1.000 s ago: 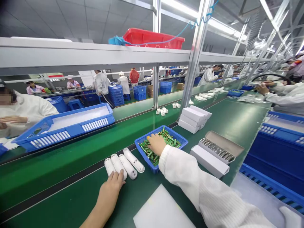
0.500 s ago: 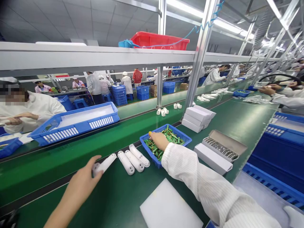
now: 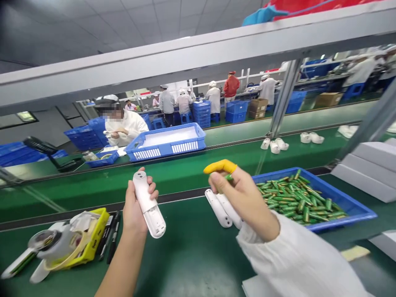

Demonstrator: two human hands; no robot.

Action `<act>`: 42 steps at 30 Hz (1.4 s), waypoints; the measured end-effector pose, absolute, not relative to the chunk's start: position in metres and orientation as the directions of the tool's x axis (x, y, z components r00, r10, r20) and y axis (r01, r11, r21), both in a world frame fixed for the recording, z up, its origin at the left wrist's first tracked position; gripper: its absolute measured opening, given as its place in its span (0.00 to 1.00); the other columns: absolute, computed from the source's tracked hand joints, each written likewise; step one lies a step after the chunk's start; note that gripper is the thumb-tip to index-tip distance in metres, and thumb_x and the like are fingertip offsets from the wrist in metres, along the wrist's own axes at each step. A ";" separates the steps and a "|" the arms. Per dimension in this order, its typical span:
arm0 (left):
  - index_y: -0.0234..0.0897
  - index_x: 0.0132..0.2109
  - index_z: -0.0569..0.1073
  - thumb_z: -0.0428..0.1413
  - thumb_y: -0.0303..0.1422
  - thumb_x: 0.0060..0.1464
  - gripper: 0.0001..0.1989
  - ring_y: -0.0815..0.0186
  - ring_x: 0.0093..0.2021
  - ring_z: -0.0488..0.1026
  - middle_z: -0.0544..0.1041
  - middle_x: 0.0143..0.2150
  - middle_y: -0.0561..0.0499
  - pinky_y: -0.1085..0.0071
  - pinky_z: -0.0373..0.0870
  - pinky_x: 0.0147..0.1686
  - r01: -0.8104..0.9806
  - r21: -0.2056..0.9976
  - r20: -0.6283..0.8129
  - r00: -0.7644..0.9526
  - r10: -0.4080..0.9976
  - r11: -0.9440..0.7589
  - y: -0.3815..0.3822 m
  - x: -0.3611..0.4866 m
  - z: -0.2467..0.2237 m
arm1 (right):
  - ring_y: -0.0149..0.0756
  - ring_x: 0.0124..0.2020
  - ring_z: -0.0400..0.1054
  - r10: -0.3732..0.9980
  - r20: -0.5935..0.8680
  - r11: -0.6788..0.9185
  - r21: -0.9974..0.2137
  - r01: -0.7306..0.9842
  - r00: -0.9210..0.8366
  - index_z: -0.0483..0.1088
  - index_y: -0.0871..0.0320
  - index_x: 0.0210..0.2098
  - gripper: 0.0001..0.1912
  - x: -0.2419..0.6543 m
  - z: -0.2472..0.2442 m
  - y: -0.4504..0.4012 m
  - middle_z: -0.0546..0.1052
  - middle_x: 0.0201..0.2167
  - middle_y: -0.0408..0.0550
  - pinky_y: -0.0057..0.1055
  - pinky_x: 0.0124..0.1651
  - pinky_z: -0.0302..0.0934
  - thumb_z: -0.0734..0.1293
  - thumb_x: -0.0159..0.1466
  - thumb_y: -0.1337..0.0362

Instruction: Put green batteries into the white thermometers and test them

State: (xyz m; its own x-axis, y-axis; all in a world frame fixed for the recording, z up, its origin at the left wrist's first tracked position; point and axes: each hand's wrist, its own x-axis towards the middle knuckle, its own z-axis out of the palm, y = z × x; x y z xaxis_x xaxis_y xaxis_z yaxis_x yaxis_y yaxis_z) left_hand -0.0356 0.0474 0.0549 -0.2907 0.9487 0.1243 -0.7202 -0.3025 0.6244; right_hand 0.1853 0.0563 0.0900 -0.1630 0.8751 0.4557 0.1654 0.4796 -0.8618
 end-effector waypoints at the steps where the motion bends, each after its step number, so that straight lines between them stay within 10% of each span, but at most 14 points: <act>1: 0.38 0.48 0.69 0.42 0.37 0.63 0.15 0.75 0.23 0.62 0.66 0.30 0.52 0.82 0.62 0.19 -0.745 0.595 0.112 -0.294 0.949 -0.301 0.046 -0.036 0.057 | 0.30 0.23 0.63 0.877 0.441 0.467 -0.875 0.128 -0.188 0.67 0.57 0.37 0.12 0.169 0.090 0.048 0.68 0.21 0.41 0.26 0.26 0.60 0.61 0.63 0.54; 6: 0.36 0.47 0.69 0.38 0.35 0.64 0.16 0.75 0.22 0.61 0.65 0.29 0.51 0.82 0.62 0.18 -0.808 0.504 0.041 -0.329 0.943 -0.304 0.044 -0.036 0.064 | 0.30 0.37 0.67 0.827 0.430 0.501 -0.856 0.128 -0.362 0.67 0.56 0.41 0.10 0.113 0.076 0.022 0.72 0.36 0.45 0.26 0.41 0.61 0.56 0.68 0.61; 10: 0.37 0.46 0.70 0.39 0.36 0.64 0.16 0.76 0.21 0.60 0.65 0.30 0.52 0.82 0.62 0.18 -0.820 0.484 0.023 -0.337 0.941 -0.305 0.045 -0.032 0.061 | 0.28 0.27 0.63 0.764 0.445 0.589 -0.776 0.224 -0.468 0.64 0.58 0.41 0.06 0.096 0.054 0.021 0.70 0.29 0.42 0.25 0.31 0.59 0.57 0.66 0.67; 16: 0.38 0.44 0.70 0.39 0.37 0.64 0.16 0.75 0.22 0.61 0.66 0.30 0.51 0.81 0.62 0.19 -0.779 0.482 0.060 -0.426 0.903 -0.400 0.047 -0.037 0.058 | 0.32 0.26 0.56 0.488 0.691 0.872 -0.355 0.337 -0.533 0.63 0.60 0.29 0.13 0.087 0.038 0.027 0.66 0.24 0.45 0.29 0.30 0.52 0.55 0.68 0.66; 20: 0.38 0.42 0.70 0.42 0.37 0.62 0.14 0.75 0.21 0.60 0.65 0.29 0.52 0.83 0.61 0.18 -0.760 0.503 0.139 -0.399 0.906 -0.411 0.046 -0.040 0.059 | 0.30 0.27 0.56 0.645 0.444 0.698 -0.674 0.242 -0.622 0.63 0.59 0.34 0.01 0.087 0.042 0.030 0.65 0.26 0.42 0.27 0.30 0.52 0.61 0.64 0.69; 25: 0.40 0.42 0.69 0.46 0.39 0.60 0.11 0.75 0.21 0.60 0.65 0.28 0.53 0.83 0.59 0.16 -0.737 0.552 0.273 -0.282 0.920 -0.390 0.045 -0.034 0.058 | 0.23 0.21 0.49 0.778 0.000 0.157 -0.968 0.195 -0.628 0.56 0.57 0.31 0.10 0.089 0.036 0.042 0.55 0.21 0.35 0.23 0.24 0.48 0.65 0.59 0.66; 31: 0.35 0.40 0.67 0.38 0.36 0.64 0.16 0.76 0.21 0.60 0.65 0.29 0.52 0.83 0.61 0.18 -0.816 0.448 0.070 -0.375 0.924 -0.365 0.050 -0.044 0.058 | 0.26 0.25 0.55 0.757 0.112 0.216 -0.973 0.086 -0.644 0.61 0.58 0.35 0.14 0.105 0.049 0.047 0.62 0.27 0.42 0.25 0.26 0.53 0.55 0.67 0.54; 42: 0.37 0.43 0.68 0.41 0.37 0.62 0.14 0.74 0.22 0.62 0.67 0.28 0.52 0.80 0.61 0.20 -0.689 0.551 0.135 -0.483 0.865 -0.470 0.045 -0.030 0.057 | 0.29 0.31 0.65 0.794 0.268 0.308 -0.951 -0.019 -0.545 0.67 0.59 0.31 0.08 0.098 0.049 0.045 0.70 0.29 0.45 0.26 0.34 0.60 0.61 0.64 0.62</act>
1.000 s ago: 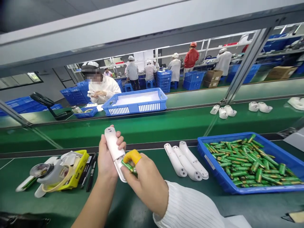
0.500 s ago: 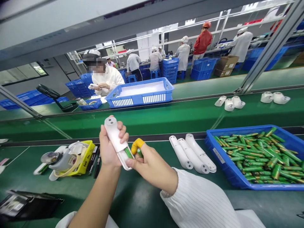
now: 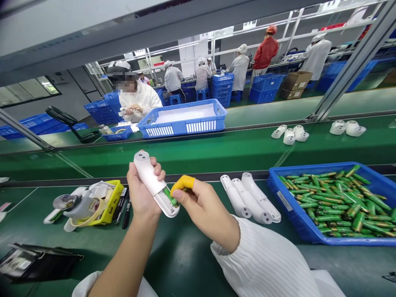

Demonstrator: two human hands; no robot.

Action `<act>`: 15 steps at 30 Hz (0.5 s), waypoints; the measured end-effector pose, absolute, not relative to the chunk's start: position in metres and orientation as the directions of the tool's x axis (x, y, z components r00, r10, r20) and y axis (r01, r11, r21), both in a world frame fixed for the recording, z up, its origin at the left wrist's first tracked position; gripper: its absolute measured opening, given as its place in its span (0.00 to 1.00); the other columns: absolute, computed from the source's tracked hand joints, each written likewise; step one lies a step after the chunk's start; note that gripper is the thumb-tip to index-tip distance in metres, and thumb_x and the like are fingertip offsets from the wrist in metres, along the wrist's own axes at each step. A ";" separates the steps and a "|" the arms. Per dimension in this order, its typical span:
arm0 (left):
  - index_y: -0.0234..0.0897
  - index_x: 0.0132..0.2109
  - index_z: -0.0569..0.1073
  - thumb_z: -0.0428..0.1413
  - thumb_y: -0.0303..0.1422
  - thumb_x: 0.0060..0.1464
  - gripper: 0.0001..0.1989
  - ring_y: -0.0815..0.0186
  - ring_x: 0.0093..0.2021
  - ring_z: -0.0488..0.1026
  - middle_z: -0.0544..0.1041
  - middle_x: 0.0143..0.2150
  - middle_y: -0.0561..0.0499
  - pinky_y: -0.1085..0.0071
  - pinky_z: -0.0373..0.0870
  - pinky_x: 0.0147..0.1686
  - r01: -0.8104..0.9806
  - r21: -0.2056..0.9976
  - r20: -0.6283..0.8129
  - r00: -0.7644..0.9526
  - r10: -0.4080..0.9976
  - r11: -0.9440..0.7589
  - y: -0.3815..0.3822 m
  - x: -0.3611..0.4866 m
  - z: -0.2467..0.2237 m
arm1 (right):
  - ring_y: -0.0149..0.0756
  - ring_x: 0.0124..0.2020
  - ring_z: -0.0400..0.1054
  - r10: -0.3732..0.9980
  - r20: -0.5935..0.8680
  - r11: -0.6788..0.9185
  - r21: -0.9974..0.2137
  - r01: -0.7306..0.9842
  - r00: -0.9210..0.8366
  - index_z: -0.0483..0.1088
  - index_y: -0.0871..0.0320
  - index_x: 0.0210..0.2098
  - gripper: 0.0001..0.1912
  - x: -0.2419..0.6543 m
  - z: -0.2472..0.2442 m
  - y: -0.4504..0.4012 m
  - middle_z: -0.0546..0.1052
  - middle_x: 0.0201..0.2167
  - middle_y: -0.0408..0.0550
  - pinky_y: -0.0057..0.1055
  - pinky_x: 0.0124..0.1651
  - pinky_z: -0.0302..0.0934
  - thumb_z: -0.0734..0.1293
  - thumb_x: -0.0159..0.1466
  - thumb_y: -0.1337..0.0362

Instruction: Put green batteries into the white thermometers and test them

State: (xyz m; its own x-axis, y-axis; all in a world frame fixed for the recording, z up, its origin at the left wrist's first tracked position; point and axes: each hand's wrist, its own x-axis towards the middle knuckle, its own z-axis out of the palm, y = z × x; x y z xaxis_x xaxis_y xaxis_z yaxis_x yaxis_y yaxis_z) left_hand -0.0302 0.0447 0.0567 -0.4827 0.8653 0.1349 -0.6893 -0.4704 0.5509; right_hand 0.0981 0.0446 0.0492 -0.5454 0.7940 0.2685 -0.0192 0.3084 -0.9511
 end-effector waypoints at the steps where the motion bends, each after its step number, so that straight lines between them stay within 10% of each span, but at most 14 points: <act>1: 0.37 0.44 0.67 0.41 0.37 0.62 0.13 0.74 0.22 0.63 0.67 0.29 0.52 0.80 0.61 0.20 -0.672 0.561 0.146 -0.495 0.857 -0.484 0.043 -0.027 0.056 | 0.29 0.30 0.65 0.802 0.242 0.306 -0.952 0.027 -0.546 0.66 0.59 0.33 0.07 0.097 0.047 0.044 0.70 0.29 0.44 0.26 0.33 0.60 0.62 0.63 0.62; 6: 0.38 0.45 0.67 0.43 0.37 0.62 0.12 0.73 0.24 0.64 0.67 0.29 0.52 0.79 0.62 0.22 -0.588 0.588 0.163 -0.586 0.794 -0.555 0.036 -0.017 0.052 | 0.29 0.27 0.63 0.824 0.286 0.418 -0.890 0.183 -0.489 0.65 0.58 0.40 0.08 0.090 0.037 0.039 0.67 0.27 0.42 0.26 0.29 0.59 0.63 0.63 0.61; 15: 0.39 0.44 0.66 0.46 0.41 0.62 0.11 0.75 0.29 0.67 0.68 0.33 0.54 0.78 0.65 0.34 -0.656 0.542 0.043 -0.603 0.797 -0.525 0.043 -0.034 0.060 | 0.39 0.55 0.60 0.576 0.672 0.812 -0.535 0.232 -0.465 0.56 0.55 0.57 0.21 0.080 0.021 0.032 0.65 0.52 0.53 0.37 0.56 0.58 0.60 0.65 0.69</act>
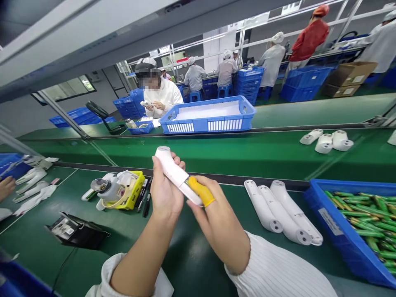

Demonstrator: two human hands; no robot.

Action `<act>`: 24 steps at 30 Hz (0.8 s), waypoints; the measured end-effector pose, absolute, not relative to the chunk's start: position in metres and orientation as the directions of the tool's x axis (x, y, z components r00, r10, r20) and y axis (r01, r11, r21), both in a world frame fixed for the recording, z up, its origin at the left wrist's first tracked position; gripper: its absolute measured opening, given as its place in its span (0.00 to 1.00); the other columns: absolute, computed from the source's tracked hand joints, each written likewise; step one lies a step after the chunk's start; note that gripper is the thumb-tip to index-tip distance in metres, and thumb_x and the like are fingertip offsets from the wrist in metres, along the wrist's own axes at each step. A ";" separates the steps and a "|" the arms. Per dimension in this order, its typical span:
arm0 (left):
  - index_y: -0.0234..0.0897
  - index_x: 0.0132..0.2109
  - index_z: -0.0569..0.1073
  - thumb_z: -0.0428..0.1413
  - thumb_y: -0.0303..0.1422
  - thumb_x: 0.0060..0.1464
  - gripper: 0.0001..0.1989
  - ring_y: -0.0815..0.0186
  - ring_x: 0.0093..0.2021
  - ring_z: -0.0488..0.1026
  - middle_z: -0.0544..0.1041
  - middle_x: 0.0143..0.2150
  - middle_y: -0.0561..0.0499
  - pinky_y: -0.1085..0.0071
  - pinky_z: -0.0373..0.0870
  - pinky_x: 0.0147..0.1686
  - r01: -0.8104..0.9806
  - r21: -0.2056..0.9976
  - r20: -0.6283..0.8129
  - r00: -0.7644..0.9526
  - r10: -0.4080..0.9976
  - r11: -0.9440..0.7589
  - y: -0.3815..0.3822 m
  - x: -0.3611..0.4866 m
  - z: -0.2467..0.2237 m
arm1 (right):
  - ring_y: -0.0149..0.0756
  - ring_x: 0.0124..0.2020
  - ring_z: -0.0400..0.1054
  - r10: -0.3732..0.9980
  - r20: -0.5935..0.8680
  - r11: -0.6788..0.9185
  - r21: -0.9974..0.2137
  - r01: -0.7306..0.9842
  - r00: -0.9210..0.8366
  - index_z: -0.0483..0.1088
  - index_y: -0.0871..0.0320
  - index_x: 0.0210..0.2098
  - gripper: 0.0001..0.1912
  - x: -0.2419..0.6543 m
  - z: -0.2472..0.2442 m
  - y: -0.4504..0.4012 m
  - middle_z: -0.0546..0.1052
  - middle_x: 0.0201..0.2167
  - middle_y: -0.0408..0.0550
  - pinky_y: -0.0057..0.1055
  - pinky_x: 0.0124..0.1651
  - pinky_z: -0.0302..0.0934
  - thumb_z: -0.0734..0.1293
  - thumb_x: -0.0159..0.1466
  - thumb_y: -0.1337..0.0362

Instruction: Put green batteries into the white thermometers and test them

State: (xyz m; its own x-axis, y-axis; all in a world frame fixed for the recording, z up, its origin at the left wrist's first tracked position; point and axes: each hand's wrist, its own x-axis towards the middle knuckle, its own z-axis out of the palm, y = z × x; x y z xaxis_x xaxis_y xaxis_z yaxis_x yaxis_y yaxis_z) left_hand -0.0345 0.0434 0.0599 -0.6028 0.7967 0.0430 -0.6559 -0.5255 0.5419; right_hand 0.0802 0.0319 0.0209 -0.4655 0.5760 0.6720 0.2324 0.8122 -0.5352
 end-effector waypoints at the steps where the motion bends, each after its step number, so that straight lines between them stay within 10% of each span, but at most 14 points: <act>1: 0.39 0.44 0.66 0.47 0.40 0.61 0.11 0.75 0.31 0.69 0.69 0.33 0.54 0.77 0.65 0.37 -0.653 0.540 0.059 -0.601 0.797 -0.532 0.044 -0.034 0.060 | 0.38 0.55 0.60 0.574 0.686 0.814 -0.535 0.224 -0.448 0.57 0.55 0.55 0.19 0.082 0.022 0.035 0.66 0.52 0.52 0.37 0.56 0.58 0.60 0.65 0.70; 9: 0.37 0.52 0.67 0.51 0.38 0.59 0.16 0.60 0.51 0.71 0.74 0.50 0.44 0.65 0.68 0.47 -0.645 0.680 0.336 -0.150 0.930 -0.350 0.041 -0.036 0.059 | 0.35 0.29 0.68 0.894 0.321 0.367 -0.925 0.101 -0.313 0.68 0.56 0.46 0.13 0.103 0.045 0.053 0.71 0.24 0.44 0.32 0.37 0.64 0.59 0.66 0.58; 19: 0.36 0.42 0.75 0.65 0.46 0.39 0.25 0.53 0.49 0.73 0.77 0.43 0.44 0.67 0.71 0.40 -0.484 0.792 0.398 -0.053 0.916 -0.372 0.042 -0.058 0.054 | 0.31 0.21 0.64 0.849 0.038 -0.028 -0.993 -0.117 -0.526 0.66 0.61 0.46 0.20 0.100 0.062 0.041 0.75 0.29 0.50 0.30 0.25 0.61 0.60 0.65 0.51; 24: 0.35 0.39 0.75 0.65 0.49 0.36 0.26 0.55 0.43 0.74 0.78 0.38 0.44 0.66 0.70 0.39 -0.512 0.791 0.351 -0.072 0.934 -0.336 0.047 -0.060 0.047 | 0.30 0.21 0.64 0.840 0.013 0.016 -1.000 0.000 -0.543 0.65 0.61 0.46 0.22 0.101 0.061 0.040 0.73 0.25 0.48 0.26 0.22 0.56 0.59 0.64 0.49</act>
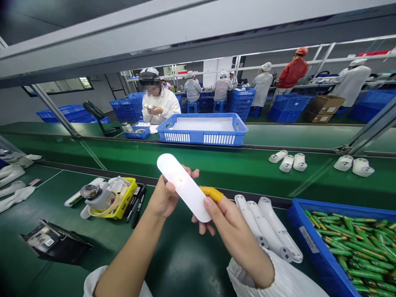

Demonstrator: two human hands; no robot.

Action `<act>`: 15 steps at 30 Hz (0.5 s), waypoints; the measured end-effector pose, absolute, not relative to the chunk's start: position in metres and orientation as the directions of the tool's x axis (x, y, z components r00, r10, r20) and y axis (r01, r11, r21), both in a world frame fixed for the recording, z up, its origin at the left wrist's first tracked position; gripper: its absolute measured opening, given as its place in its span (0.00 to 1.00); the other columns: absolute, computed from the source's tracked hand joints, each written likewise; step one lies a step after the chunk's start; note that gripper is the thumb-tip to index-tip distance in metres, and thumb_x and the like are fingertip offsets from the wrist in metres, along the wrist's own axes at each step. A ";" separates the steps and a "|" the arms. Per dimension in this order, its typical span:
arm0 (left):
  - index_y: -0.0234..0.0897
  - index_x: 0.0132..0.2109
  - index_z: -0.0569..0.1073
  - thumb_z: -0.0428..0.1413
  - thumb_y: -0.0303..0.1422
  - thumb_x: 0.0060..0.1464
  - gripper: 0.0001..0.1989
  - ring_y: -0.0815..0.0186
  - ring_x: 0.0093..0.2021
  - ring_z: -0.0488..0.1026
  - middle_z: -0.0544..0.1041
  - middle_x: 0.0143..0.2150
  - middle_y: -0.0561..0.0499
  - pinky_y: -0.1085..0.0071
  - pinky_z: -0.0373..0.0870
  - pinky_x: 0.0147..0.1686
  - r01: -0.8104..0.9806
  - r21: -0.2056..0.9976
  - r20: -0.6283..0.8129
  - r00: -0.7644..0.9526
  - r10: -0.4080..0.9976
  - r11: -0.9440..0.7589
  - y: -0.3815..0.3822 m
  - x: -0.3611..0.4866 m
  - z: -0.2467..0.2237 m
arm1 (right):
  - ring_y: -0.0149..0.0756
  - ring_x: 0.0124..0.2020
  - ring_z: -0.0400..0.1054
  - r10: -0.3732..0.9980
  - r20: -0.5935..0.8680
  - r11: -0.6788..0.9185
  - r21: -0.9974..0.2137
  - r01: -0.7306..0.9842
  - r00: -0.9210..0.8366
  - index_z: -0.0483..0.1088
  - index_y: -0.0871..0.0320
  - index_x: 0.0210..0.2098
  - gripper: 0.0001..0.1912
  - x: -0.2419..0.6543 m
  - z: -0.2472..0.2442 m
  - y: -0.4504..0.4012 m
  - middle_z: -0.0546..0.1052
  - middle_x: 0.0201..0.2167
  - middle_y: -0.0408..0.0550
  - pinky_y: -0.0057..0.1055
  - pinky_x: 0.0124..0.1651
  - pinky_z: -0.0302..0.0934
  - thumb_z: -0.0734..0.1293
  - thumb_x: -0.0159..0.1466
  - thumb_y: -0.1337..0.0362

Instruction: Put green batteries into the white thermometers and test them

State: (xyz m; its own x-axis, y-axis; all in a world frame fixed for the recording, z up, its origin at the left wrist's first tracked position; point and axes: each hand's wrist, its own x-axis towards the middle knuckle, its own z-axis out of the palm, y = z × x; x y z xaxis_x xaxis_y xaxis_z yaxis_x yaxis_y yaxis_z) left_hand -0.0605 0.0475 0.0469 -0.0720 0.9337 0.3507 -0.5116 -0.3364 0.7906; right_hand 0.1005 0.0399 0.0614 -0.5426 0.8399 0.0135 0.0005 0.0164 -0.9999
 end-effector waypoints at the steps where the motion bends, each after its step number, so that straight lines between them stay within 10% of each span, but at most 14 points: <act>1: 0.35 0.41 0.75 0.64 0.49 0.38 0.26 0.55 0.43 0.74 0.78 0.38 0.44 0.66 0.70 0.39 -0.522 0.793 0.324 -0.073 0.943 -0.313 0.049 -0.059 0.046 | 0.28 0.20 0.62 0.851 0.017 0.038 -0.999 0.029 -0.525 0.65 0.61 0.45 0.21 0.100 0.058 0.042 0.71 0.23 0.45 0.25 0.22 0.55 0.60 0.64 0.49; 15: 0.29 0.55 0.62 0.45 0.32 0.60 0.17 0.68 0.28 0.72 0.72 0.38 0.45 0.67 0.71 0.32 -0.160 0.979 -0.174 -0.345 0.922 0.125 0.106 -0.103 -0.027 | 0.35 0.25 0.66 0.884 0.068 0.203 -0.947 0.249 -0.462 0.69 0.60 0.30 0.29 0.101 0.007 0.104 0.73 0.25 0.51 0.31 0.26 0.61 0.62 0.54 0.37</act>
